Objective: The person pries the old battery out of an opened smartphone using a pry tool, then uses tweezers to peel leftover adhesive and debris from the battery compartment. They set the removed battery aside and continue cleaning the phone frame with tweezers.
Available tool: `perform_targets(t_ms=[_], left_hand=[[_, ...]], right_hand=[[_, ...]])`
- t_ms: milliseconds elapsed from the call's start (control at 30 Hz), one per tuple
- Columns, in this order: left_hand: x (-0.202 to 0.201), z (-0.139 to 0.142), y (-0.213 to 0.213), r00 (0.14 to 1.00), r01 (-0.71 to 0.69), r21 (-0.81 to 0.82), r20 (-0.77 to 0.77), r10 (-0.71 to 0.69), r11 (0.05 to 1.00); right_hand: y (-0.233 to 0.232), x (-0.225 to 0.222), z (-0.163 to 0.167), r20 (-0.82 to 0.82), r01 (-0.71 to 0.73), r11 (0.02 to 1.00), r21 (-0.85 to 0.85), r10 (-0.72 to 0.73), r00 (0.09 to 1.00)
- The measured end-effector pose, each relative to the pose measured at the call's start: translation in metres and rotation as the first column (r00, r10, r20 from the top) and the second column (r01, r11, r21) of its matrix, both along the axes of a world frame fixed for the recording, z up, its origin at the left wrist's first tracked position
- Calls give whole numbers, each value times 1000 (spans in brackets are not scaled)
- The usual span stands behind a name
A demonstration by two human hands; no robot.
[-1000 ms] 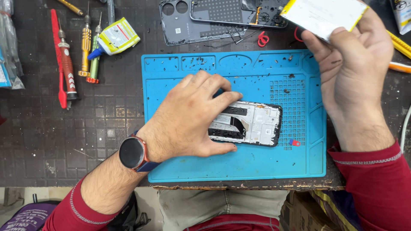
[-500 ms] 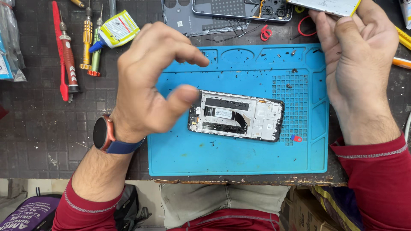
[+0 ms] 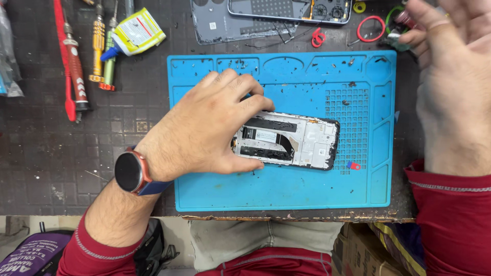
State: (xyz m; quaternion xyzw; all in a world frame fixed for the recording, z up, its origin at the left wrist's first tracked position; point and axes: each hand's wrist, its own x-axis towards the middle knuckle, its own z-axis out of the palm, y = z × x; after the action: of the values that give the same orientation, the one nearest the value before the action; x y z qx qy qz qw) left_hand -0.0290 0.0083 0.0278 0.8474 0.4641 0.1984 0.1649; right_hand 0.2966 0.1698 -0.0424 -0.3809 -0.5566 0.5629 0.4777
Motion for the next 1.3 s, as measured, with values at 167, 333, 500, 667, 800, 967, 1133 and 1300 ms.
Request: perform_targets(t_ms=[167, 333, 500, 667, 800, 967, 1133, 1300], left_hand=[[5, 0, -2, 1000, -14, -44, 19, 15, 999], [11, 3, -4, 999, -29, -166, 35, 35, 986], [15, 4, -6, 991, -81, -308, 80, 110, 948], [24, 1, -5, 926, -200, -452, 204, 319, 869], [26, -2, -9, 833, -183, -670, 283, 475, 719], [29, -10, -12, 554, 158, -691, 653, 516, 705], [31, -9, -16, 57, 621, -538, 757, 651, 570], [34, -12, -18, -13, 601, -528, 744, 668, 600]], right_hand=[[21, 32, -19, 105, 55, 996, 64, -62, 993], [24, 67, -27, 583, 208, 941, 268, -330, 743], [49, 91, -47, 817, 188, 934, 303, -357, 453], [49, 94, -56, 703, -186, 793, 580, -373, 605], [46, 86, -51, 740, -93, 839, 536, -414, 530], [48, 78, -49, 765, 30, 900, 435, -387, 516], [69, 76, -62, 695, 175, 982, 73, -176, 697], [72, 81, -67, 664, 11, 976, 220, -158, 731]])
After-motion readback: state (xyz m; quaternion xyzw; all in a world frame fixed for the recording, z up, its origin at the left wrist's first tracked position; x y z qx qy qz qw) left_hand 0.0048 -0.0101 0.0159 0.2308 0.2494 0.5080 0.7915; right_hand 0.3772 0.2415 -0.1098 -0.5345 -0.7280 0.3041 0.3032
